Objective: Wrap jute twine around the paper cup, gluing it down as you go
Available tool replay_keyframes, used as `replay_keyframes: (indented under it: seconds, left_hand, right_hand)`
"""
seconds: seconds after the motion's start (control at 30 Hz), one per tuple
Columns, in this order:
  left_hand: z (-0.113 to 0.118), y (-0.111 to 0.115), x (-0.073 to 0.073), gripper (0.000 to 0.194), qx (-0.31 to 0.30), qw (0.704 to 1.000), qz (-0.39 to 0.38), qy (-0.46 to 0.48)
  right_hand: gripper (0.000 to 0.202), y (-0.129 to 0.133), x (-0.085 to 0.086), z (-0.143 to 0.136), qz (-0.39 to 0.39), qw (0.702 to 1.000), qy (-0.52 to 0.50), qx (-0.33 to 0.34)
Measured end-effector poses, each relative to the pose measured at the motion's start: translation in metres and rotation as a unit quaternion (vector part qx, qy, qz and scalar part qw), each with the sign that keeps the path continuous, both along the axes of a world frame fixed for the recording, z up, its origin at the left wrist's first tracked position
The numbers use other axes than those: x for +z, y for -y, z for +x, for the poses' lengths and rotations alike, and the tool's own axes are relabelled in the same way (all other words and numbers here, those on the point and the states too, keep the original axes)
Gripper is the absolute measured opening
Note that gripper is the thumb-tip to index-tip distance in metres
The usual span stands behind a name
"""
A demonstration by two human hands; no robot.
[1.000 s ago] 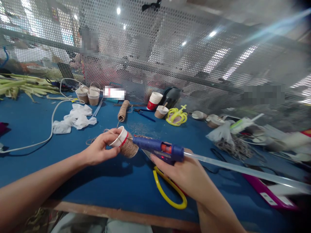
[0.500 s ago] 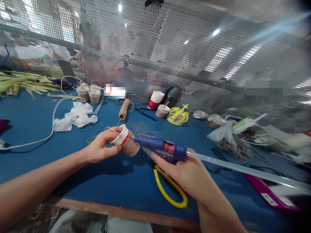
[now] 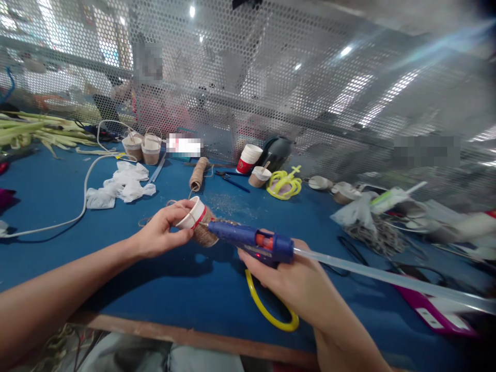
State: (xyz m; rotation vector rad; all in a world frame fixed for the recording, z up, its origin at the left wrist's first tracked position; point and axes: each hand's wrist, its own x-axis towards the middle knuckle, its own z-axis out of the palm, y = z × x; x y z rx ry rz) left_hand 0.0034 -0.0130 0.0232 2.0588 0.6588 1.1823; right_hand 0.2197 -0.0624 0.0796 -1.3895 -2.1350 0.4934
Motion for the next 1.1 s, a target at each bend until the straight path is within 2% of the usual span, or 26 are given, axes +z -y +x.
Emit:
replay_keyframes:
  seconds: [0.23, 0.37, 0.57, 0.73, 0.9, 1.1]
  left_hand:
    - [-0.002, 0.0, -0.001, 0.012, -0.017, 0.999, 0.019, -0.02]
    - [-0.002, 0.001, 0.0, 0.012, -0.02, 0.999, 0.019, -0.022]
    - [-0.001, 0.002, 0.001, 0.014, -0.021, 0.999, 0.02, -0.017]
    - [-0.001, 0.002, 0.001, 0.012, -0.024, 0.999, 0.021, -0.016]
    - [-0.001, 0.001, 0.0, 0.012, -0.025, 1.0, 0.004, -0.008]
    - [-0.001, 0.001, 0.002, 0.013, -0.032, 0.999, -0.006, 0.007]
  right_hand:
    - [0.022, -0.004, 0.014, 0.002, 0.035, 0.999, 0.038, 0.006]
    - [0.019, -0.006, 0.021, 0.004, 0.058, 0.996, 0.064, 0.013]
    - [0.019, -0.008, 0.013, 0.007, 0.054, 0.997, 0.044, -0.027]
    - [0.027, -0.009, 0.01, 0.009, 0.039, 0.999, 0.036, -0.005]
    - [0.021, -0.008, 0.016, 0.006, 0.05, 0.998, 0.037, -0.008]
    - [0.023, -0.004, 0.018, 0.003, 0.045, 0.998, 0.034, 0.031]
